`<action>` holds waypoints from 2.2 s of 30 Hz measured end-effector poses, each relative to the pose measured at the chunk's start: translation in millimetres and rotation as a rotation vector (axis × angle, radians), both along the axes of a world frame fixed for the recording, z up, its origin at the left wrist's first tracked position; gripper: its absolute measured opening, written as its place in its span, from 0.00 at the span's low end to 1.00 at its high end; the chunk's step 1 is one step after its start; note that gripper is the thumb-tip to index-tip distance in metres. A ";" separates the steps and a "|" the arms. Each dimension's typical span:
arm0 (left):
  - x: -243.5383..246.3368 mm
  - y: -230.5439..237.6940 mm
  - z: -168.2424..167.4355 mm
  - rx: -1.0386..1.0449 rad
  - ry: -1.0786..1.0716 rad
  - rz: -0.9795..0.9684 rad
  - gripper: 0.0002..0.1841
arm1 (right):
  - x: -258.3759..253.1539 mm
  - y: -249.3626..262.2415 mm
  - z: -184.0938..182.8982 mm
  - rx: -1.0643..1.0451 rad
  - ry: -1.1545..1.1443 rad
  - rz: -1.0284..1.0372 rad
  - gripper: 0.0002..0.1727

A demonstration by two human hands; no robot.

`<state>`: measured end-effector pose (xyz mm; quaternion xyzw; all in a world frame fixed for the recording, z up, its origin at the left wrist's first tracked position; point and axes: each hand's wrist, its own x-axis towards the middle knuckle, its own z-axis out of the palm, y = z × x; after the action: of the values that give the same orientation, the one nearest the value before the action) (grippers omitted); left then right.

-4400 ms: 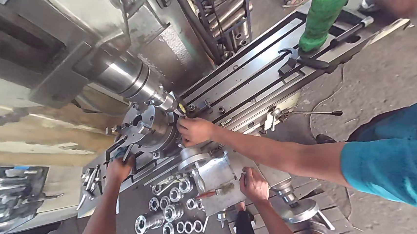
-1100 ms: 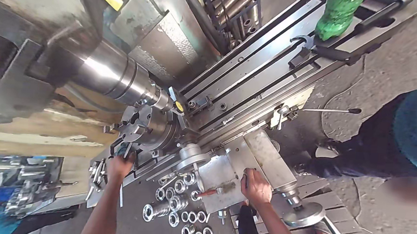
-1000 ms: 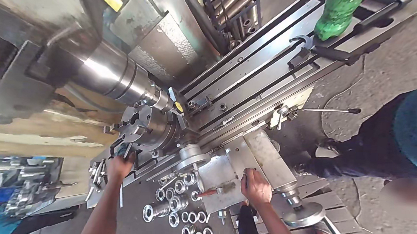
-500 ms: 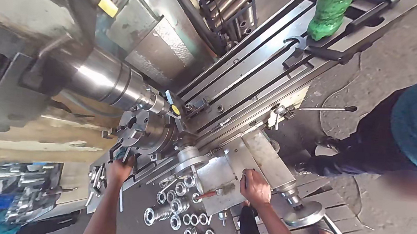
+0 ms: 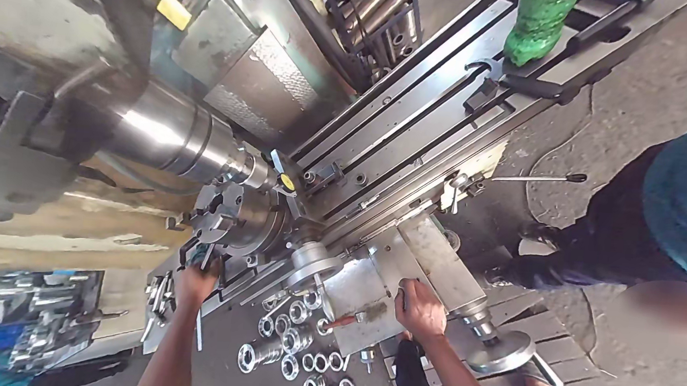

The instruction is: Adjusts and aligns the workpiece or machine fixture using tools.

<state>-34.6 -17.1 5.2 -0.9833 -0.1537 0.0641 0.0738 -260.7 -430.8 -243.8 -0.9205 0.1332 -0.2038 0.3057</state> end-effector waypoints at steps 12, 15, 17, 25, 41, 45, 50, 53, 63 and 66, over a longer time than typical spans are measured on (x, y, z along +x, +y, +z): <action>-1.4 0.3 0.5 0.001 -0.013 -0.003 0.31 | -0.3 0.4 -1.7 -0.015 -0.003 -0.005 0.16; -1.2 2.3 -0.7 0.007 -0.028 -0.019 0.31 | 0.6 0.0 -0.8 -0.014 -0.001 -0.002 0.16; -1.2 2.2 -0.4 -0.005 -0.026 -0.019 0.31 | 0.2 0.3 -1.6 -0.010 -0.001 0.001 0.16; -0.8 3.5 -1.4 -0.006 -0.024 -0.022 0.31 | -0.5 1.2 -3.2 -0.023 0.005 -0.005 0.16; 0.8 13.4 -15.2 -0.008 -0.126 -0.026 0.24 | 0.1 1.9 -4.8 0.039 -0.118 -0.090 0.15; 0.5 10.1 -14.9 0.016 -0.141 -0.027 0.25 | -0.4 2.0 -4.1 0.044 -0.125 -0.093 0.15; 0.8 2.2 -12.0 0.054 -0.113 0.006 0.25 | 0.6 2.0 -3.8 0.043 -0.131 -0.097 0.15; 0.2 -0.9 -10.5 0.074 -0.096 0.022 0.25 | 0.2 2.5 -4.2 0.038 -0.127 -0.099 0.15; 0.5 2.7 -10.4 0.061 -0.094 0.005 0.25 | 0.0 2.2 -4.5 0.041 -0.126 -0.088 0.16; 2.1 3.5 -9.7 0.083 -0.069 0.016 0.26 | 0.7 1.3 -3.6 0.036 -0.121 -0.088 0.16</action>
<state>-32.4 -13.6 -4.5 -0.9798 -0.1663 0.0245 0.1087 -260.0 -429.4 -247.4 -0.8941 0.1583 -0.2697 0.3205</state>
